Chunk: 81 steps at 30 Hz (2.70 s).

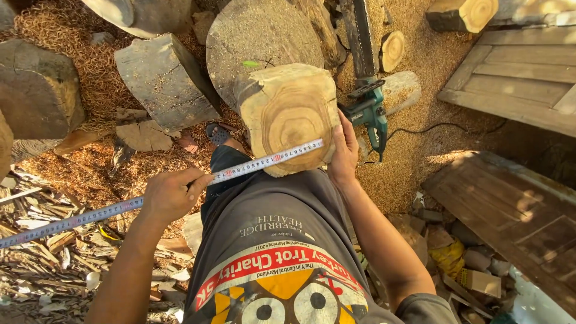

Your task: The user is measuring wood and then cutting it with a chainsaw.

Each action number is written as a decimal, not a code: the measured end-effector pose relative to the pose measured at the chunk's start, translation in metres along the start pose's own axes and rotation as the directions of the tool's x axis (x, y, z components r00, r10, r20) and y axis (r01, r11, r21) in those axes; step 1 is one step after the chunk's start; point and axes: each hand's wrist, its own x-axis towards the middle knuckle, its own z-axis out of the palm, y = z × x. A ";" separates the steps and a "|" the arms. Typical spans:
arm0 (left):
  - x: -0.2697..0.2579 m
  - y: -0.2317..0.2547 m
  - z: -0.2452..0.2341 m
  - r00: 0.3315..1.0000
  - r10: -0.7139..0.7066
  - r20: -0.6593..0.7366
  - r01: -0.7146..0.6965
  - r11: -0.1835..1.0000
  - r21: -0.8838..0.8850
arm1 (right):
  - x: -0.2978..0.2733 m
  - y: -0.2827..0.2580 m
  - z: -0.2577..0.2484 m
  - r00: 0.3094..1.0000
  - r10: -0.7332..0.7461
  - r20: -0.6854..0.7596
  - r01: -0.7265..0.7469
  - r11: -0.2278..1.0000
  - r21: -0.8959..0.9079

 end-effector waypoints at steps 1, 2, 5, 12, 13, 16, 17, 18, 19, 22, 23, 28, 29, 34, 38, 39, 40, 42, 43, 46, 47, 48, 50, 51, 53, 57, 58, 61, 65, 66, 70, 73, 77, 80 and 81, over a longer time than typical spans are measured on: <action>0.000 -0.001 0.000 1.000 -0.001 0.003 0.001 1.000 0.004 | -0.001 -0.002 0.001 1.000 0.002 -0.002 -0.002 1.000 0.003; 0.001 -0.002 0.000 0.999 0.033 -0.034 -0.033 0.999 -0.018 | -0.001 -0.005 0.002 0.999 0.032 0.021 -0.033 0.999 0.019; 0.002 -0.006 0.000 0.997 0.072 -0.024 -0.072 0.997 -0.026 | 0.001 -0.007 -0.005 0.997 0.046 0.057 -0.039 0.992 -0.117; -0.025 -0.053 -0.035 0.985 -0.172 -0.011 0.171 0.983 -0.059 | 0.001 -0.028 0.020 0.749 -0.540 0.384 0.473 0.030 -0.880; -0.031 -0.066 -0.038 0.985 -0.174 -0.013 0.172 0.983 -0.059 | -0.009 -0.027 0.033 0.748 -0.541 0.385 0.475 0.031 -0.879; -0.046 -0.093 -0.049 0.959 -0.164 -0.231 0.178 0.983 0.043 | -0.038 -0.025 0.069 0.749 -0.296 0.593 0.637 0.075 -0.767; -0.049 -0.093 -0.053 0.934 -0.185 -0.304 0.183 0.982 -0.038 | -0.047 -0.026 0.076 0.619 -0.078 0.782 0.779 0.189 -0.598; -0.051 -0.094 -0.057 0.903 -0.212 -0.374 0.180 0.977 -0.118 | -0.056 -0.027 0.083 0.398 0.108 0.911 0.846 0.342 -0.410; -0.052 -0.095 -0.055 0.903 -0.212 -0.373 0.180 0.977 -0.119 | -0.057 -0.033 0.079 0.399 0.108 0.911 0.846 0.341 -0.411; -0.049 -0.090 -0.051 0.882 -0.178 -0.435 0.116 0.979 -0.164 | -0.060 -0.051 0.072 0.368 0.253 0.895 0.388 0.833 -0.395; -0.046 -0.085 -0.048 0.905 -0.157 -0.395 0.092 0.980 -0.178 | -0.063 -0.058 0.071 0.408 0.211 0.888 0.246 0.911 -0.330; -0.018 -0.059 -0.011 0.954 0.041 -0.296 -0.061 0.996 -0.059 | -0.059 -0.042 0.012 0.736 0.065 0.674 0.316 0.848 -0.425; -0.012 -0.046 -0.007 0.963 0.074 -0.259 -0.084 0.996 -0.028 | -0.051 -0.042 0.001 0.873 -0.116 0.474 0.362 0.806 -0.469; 0.020 -0.002 -0.005 0.974 0.141 -0.175 -0.141 0.990 0.013 | -0.001 -0.055 -0.016 0.969 -0.196 -0.151 0.091 0.851 -0.517; 0.030 0.014 -0.012 0.983 0.089 -0.161 -0.089 0.996 0.009 | 0.016 -0.060 -0.006 0.998 0.023 -0.055 -0.045 0.897 -0.439; 0.031 0.016 -0.013 0.986 0.065 -0.152 -0.066 0.998 0.001 | 0.018 -0.061 -0.003 0.997 0.061 -0.046 -0.075 0.899 -0.432; 0.033 0.017 -0.014 0.986 0.064 -0.153 -0.065 0.998 0.003 | 0.020 -0.060 -0.003 0.997 0.061 -0.044 -0.074 0.900 -0.430; 0.033 0.016 -0.013 0.985 0.065 -0.158 -0.065 0.998 0.006 | 0.022 -0.057 -0.006 0.998 0.057 -0.002 -0.051 0.874 -0.483; 0.034 0.016 -0.012 0.986 0.059 -0.159 -0.059 0.998 0.005 | 0.022 -0.061 -0.003 0.998 0.061 0.002 -0.053 0.873 -0.484; 0.034 0.015 -0.009 0.988 0.037 -0.151 -0.032 0.999 0.038 | 0.023 -0.070 0.000 0.996 0.094 0.012 -0.072 0.833 -0.549; 0.033 0.015 -0.009 0.987 0.046 -0.155 -0.042 0.999 0.034 | 0.024 -0.070 -0.001 0.995 0.103 0.016 -0.078 0.832 -0.549; 0.033 0.014 -0.010 0.986 0.056 -0.159 -0.051 0.998 0.031 | 0.026 -0.070 -0.001 0.993 0.113 0.020 -0.084 0.832 -0.549; 0.034 0.016 -0.010 0.987 0.044 -0.154 -0.040 0.999 0.025 | 0.027 -0.070 -0.001 0.991 0.130 0.034 -0.091 0.836 -0.542; 0.035 0.017 -0.010 0.989 0.045 -0.144 -0.043 0.999 0.019 | 0.028 -0.071 -0.003 0.990 0.139 0.036 -0.098 0.839 -0.535; 0.034 0.016 -0.006 0.991 0.028 -0.134 -0.026 1.000 0.016 | 0.029 -0.076 0.000 0.986 0.164 0.033 -0.118 0.826 -0.551; 0.033 0.019 -0.002 0.989 0.030 -0.141 -0.034 0.999 -0.024 | 0.033 -0.081 0.000 0.977 0.211 0.029 -0.153 0.788 -0.596; 0.033 0.019 -0.002 0.989 0.027 -0.145 -0.031 0.999 -0.025 | 0.035 -0.079 -0.003 0.977 0.211 0.033 -0.150 0.787 -0.598; 0.033 0.020 -0.002 0.987 0.028 -0.156 -0.036 0.998 -0.051 | 0.041 -0.075 -0.011 0.973 0.212 0.089 -0.128 0.823 -0.554; 0.035 0.011 -0.003 0.981 -0.034 -0.192 0.008 0.990 -0.138 | 0.058 -0.063 -0.032 0.951 0.265 0.157 -0.140 0.825 -0.547; 0.037 0.008 -0.002 0.972 -0.090 -0.217 0.042 0.975 -0.219 | 0.063 -0.057 -0.039 0.946 0.262 0.191 -0.132 0.849 -0.511; 0.044 -0.009 -0.005 0.924 -0.262 -0.280 0.123 0.895 -0.429 | 0.082 -0.045 -0.051 0.962 0.194 0.193 -0.121 0.933 -0.339; 0.050 -0.032 0.009 0.853 -0.376 -0.363 0.178 0.862 -0.474 | 0.091 -0.051 -0.042 0.958 0.201 0.203 -0.113 0.920 -0.376; 0.048 -0.075 0.049 0.728 -0.627 -0.278 0.425 0.730 -0.535 | 0.100 -0.059 -0.023 0.925 0.144 0.351 0.060 0.858 -0.510; 0.025 -0.110 0.091 0.651 -0.747 -0.139 0.553 0.591 -0.588 | 0.105 -0.059 -0.013 0.890 0.154 0.429 0.102 0.850 -0.517; 0.017 -0.122 0.107 0.621 -0.780 -0.071 0.588 0.524 -0.615 | 0.108 -0.060 -0.008 0.869 0.159 0.468 0.116 0.855 -0.505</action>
